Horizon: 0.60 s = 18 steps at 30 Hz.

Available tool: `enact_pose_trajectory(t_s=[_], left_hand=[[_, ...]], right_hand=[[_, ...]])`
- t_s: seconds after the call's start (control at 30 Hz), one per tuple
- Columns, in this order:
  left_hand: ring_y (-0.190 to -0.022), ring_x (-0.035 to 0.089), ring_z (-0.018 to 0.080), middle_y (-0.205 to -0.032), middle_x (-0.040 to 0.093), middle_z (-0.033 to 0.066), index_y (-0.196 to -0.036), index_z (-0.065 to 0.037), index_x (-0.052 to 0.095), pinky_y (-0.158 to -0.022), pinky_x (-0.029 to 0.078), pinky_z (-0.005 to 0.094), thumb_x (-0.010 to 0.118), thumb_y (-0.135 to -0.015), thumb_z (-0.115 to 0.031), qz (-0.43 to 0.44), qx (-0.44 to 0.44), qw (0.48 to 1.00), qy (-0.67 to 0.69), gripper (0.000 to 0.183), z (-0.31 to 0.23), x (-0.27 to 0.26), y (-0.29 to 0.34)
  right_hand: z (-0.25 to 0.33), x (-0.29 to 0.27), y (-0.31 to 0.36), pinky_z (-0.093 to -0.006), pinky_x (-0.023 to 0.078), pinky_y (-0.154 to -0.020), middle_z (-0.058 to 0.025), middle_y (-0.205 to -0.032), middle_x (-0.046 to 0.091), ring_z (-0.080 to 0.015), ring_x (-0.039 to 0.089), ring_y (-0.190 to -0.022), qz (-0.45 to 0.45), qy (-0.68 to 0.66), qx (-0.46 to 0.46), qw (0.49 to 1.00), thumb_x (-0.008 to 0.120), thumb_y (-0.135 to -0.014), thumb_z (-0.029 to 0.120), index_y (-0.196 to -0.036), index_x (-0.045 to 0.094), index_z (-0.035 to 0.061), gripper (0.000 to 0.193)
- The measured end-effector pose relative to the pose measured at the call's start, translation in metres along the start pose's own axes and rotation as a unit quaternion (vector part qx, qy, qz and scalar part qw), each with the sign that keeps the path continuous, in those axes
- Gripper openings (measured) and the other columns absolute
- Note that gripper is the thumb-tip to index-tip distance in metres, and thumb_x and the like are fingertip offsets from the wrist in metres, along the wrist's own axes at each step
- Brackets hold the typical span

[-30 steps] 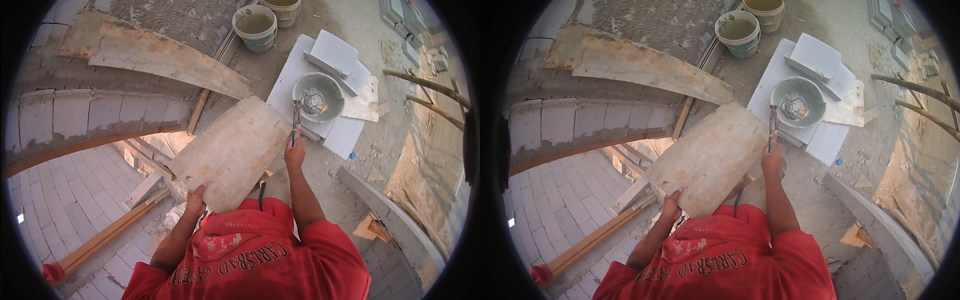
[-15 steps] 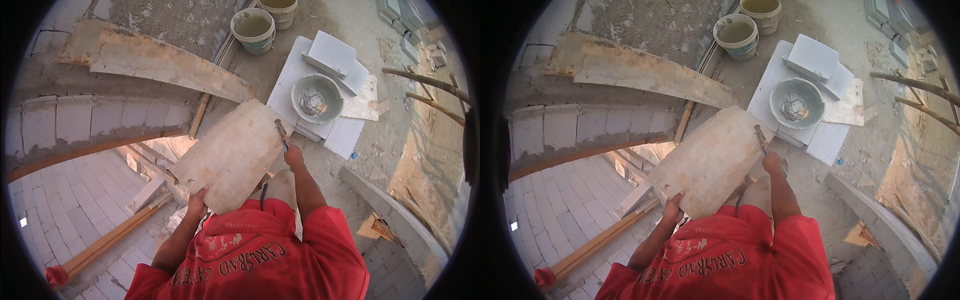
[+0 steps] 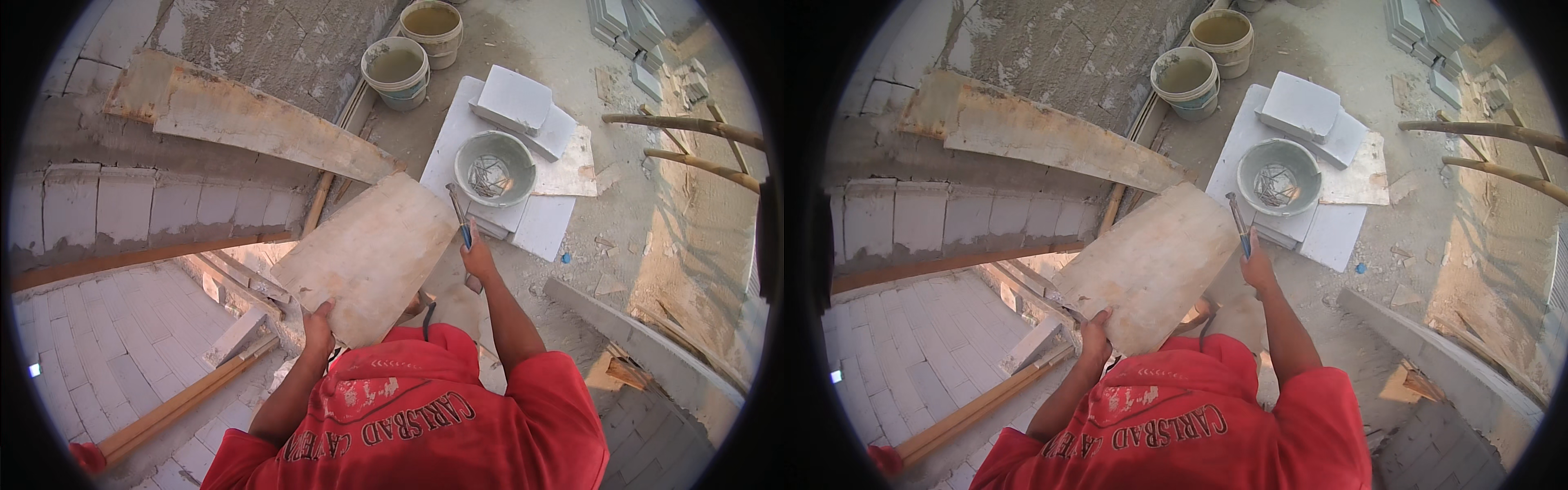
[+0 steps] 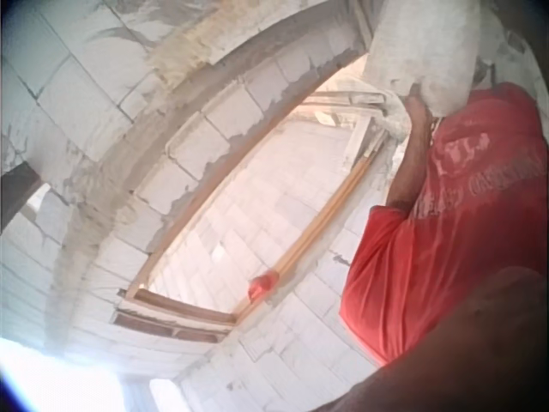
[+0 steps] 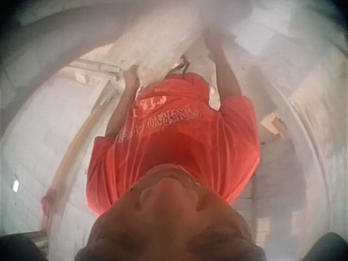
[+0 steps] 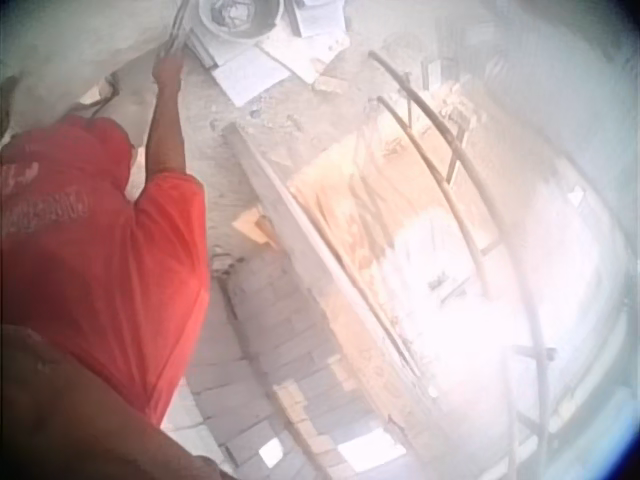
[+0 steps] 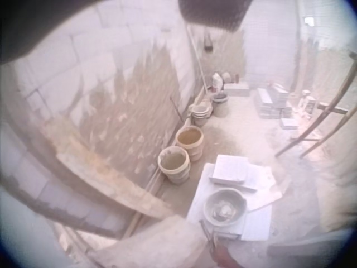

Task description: The person uses a hammer to break apart wooden planks and boards at a construction site. They repeatedly strike the wood, lift pieces, and drop them, then move to a different area to handle a yellow rope.

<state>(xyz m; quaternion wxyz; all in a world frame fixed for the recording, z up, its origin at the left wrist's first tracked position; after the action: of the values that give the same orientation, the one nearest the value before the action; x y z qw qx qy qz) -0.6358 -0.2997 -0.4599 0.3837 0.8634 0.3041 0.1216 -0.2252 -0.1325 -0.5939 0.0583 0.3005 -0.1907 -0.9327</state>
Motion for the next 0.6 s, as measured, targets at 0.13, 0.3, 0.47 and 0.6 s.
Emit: enact_pose_trajectory(t_s=[0.13, 0.3, 0.47, 0.6], left_hand=[[-0.145, 0.029, 0.0317, -0.162, 0.019, 0.0188, -0.16, -0.006, 0.007, -0.119, 0.024, 0.0402, 0.054, -0.091, 0.003, -0.005, 0.298, 0.954, -0.012, 0.084, -0.095, 0.077, 0.023], [-0.154, 0.01, 0.0342, -0.166, 0.012, 0.0197, -0.16, -0.012, 0.024, -0.123, 0.011, 0.0488, 0.045, -0.102, -0.029, 0.061, 0.538, 0.82, -0.187, 0.064, -0.2, 0.196, 0.071], [-0.154, 0.002, 0.0408, -0.167, 0.011, 0.014, -0.149, -0.01, 0.047, -0.119, 0.003, 0.0665, 0.044, -0.091, -0.075, 0.088, 0.708, 0.425, -0.557, 0.086, -0.221, 0.28, 0.108], [-0.139, 0.04, 0.0373, -0.138, 0.052, 0.0124, -0.131, -0.013, 0.06, -0.118, 0.018, 0.0596, 0.055, -0.086, -0.072, 0.197, 0.741, 0.351, -0.538, 0.074, -0.244, 0.303, 0.108]], right_hand=[[-0.013, -0.039, 0.044, -0.0373, 0.053, -0.07, -0.0145, -0.089, 0.067, -0.028, 0.066, -0.075, -0.094, -0.176, -0.001, 0.98, 0.063, -0.095, 0.017, -0.143, 0.046, 0.0042, 0.053], [0.023, -0.085, 0.101, -0.0254, 0.046, -0.061, -0.0034, -0.08, 0.064, -0.0115, 0.06, -0.068, -0.066, -0.402, 0.112, 0.906, 0.062, -0.1, 0.025, -0.137, 0.054, 0.0055, 0.042], [0.04, -0.121, 0.146, -0.0237, 0.043, -0.061, -0.0063, -0.09, 0.07, -0.0097, 0.058, -0.071, -0.077, -0.34, 0.089, 0.933, 0.061, -0.099, 0.019, -0.145, 0.048, 0.0042, 0.05], [0.074, -0.136, 0.189, -0.0237, 0.044, -0.06, -0.0055, -0.098, 0.072, -0.0093, 0.057, -0.071, -0.045, -0.307, 0.076, 0.948, 0.061, -0.098, 0.015, -0.14, 0.049, 0.0028, 0.046]])
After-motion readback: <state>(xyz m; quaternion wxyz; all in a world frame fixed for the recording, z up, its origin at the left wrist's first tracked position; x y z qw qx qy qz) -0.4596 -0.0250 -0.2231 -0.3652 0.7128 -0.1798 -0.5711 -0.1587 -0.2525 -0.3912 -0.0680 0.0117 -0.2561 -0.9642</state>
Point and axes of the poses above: each hand's wrist, its own y-axis away from the middle knuckle, its own x-axis out of the palm, z = x × y, the point moved 8 cm from there along -y, towards the middle knuckle
